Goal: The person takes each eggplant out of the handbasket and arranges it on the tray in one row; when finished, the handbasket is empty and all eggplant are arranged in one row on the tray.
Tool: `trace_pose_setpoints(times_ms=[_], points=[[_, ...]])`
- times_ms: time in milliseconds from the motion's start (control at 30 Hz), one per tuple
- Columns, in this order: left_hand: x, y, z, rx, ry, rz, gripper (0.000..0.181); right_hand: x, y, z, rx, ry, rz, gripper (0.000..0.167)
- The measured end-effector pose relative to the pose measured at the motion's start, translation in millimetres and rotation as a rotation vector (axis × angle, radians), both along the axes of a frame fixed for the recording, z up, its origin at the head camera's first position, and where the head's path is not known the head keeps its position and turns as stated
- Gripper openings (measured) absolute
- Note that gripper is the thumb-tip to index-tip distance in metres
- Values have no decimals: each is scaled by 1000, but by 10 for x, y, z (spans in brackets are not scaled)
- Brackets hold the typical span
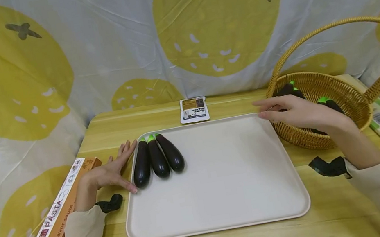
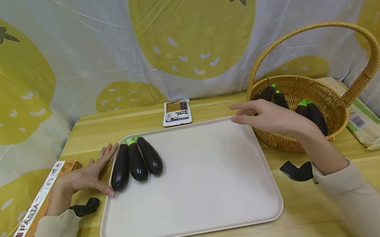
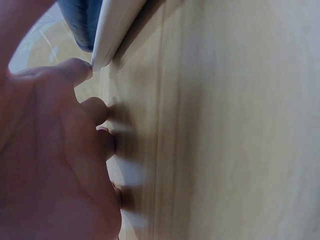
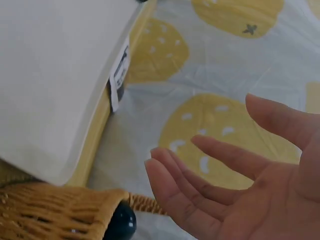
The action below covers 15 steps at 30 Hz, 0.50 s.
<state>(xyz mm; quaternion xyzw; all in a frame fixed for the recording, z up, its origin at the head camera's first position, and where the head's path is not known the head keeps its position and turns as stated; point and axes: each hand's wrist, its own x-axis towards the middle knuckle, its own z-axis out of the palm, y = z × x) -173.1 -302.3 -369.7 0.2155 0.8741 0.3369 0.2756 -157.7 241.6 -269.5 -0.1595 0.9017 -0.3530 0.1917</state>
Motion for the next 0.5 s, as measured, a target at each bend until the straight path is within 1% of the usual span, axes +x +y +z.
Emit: trace_pose_setpoints(times_ms=[133, 300, 400, 500], points=[[5, -6, 2, 2, 5, 2, 147, -19, 249, 3, -10, -14, -36, 60], [10, -10, -9, 0, 15, 1, 146, -107, 528, -34, -13, -47, -110, 56], [9, -10, -12, 0, 17, 1, 146, -188, 640, -73, -18, -67, -188, 60], [4, -2, -7, -1, 21, -1, 146, -275, 704, -121, -44, -97, -273, 67]])
